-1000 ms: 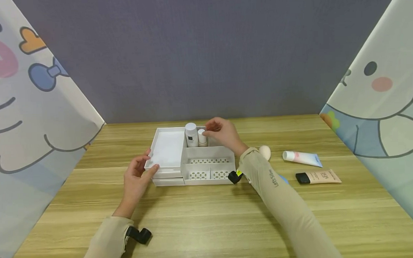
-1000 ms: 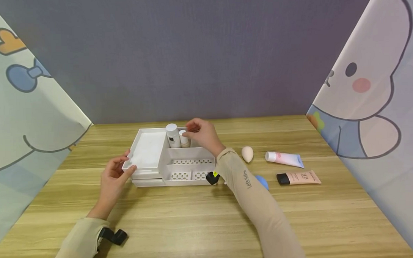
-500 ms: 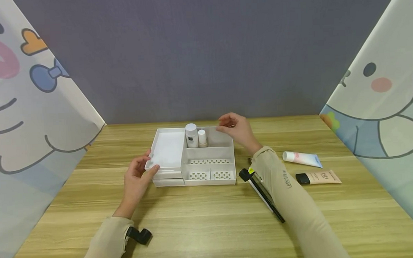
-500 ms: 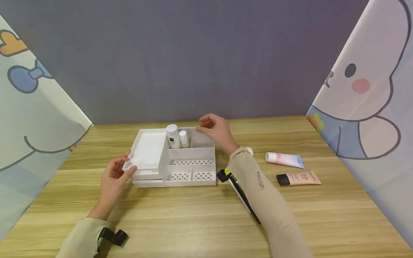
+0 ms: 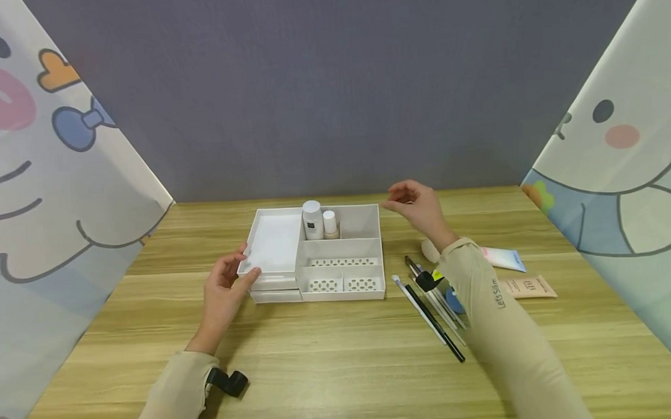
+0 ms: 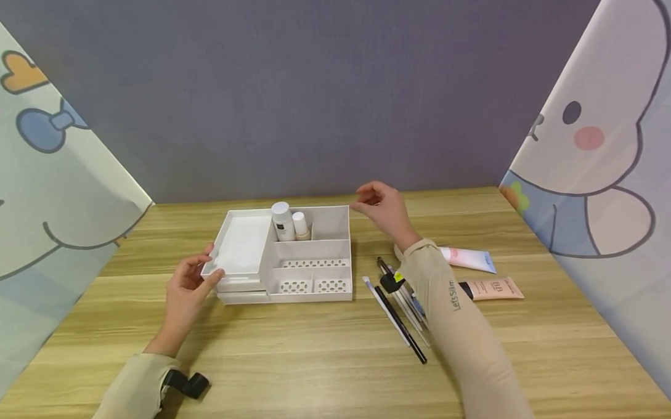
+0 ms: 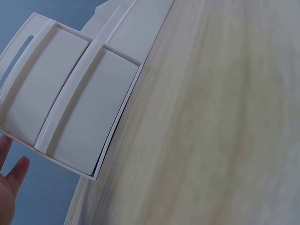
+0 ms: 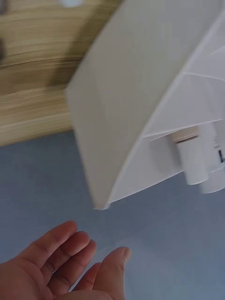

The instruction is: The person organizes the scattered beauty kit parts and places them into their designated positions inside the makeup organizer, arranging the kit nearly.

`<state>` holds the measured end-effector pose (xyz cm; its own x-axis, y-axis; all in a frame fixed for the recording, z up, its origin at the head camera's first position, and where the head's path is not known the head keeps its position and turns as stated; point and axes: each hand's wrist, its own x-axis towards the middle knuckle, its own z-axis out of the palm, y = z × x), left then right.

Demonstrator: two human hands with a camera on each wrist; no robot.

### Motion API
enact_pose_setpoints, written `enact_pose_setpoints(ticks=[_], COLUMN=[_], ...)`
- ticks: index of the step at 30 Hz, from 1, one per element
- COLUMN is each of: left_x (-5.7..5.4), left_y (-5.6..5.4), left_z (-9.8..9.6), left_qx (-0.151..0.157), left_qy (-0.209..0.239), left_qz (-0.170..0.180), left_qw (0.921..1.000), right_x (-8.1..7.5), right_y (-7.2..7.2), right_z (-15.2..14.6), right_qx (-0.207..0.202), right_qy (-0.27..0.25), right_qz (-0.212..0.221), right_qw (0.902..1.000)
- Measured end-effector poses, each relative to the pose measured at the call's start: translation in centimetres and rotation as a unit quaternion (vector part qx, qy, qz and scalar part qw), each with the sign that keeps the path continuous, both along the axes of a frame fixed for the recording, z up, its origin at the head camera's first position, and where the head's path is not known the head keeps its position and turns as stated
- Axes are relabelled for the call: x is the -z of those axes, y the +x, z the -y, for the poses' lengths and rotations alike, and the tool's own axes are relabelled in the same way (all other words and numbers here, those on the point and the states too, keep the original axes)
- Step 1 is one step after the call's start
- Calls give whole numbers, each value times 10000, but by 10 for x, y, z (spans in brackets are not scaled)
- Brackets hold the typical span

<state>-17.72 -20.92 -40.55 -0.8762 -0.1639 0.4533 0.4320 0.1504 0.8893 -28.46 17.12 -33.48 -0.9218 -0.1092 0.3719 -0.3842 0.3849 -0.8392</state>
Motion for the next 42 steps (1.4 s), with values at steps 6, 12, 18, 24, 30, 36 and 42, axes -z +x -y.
enact_pose_setpoints(ticks=[6,12,18,24,30,36,42], left_x=[0,-1,-1,-1,-1,-1,-1], left_y=[1,1,0,1,3,2,1], left_z=[-1,-1,-1,-1,-1,-1,-2], left_qx=[16,54,78,55,3,-8,38], left_qy=[7,-2,-1,22,-30,-75,-35], left_qz=[-54,-120,-186,-176,-80,-83,-114], left_qw=[10000,9999,9998,9998,10000,9999,9999], right_x=[6,12,15,17,21,24,32], right_y=[1,4,8,14,21,28,34], right_z=[-28,-53,-76,-101,-125,-144,-159], right_qx=[223,374,496,578,791,800,799], right_qy=[88,47,48,93,416,731,871], right_qz=[90,244,307,434,602,729,1091], right_qw=[9997,9990,9983,9973,9942,9914,9870])
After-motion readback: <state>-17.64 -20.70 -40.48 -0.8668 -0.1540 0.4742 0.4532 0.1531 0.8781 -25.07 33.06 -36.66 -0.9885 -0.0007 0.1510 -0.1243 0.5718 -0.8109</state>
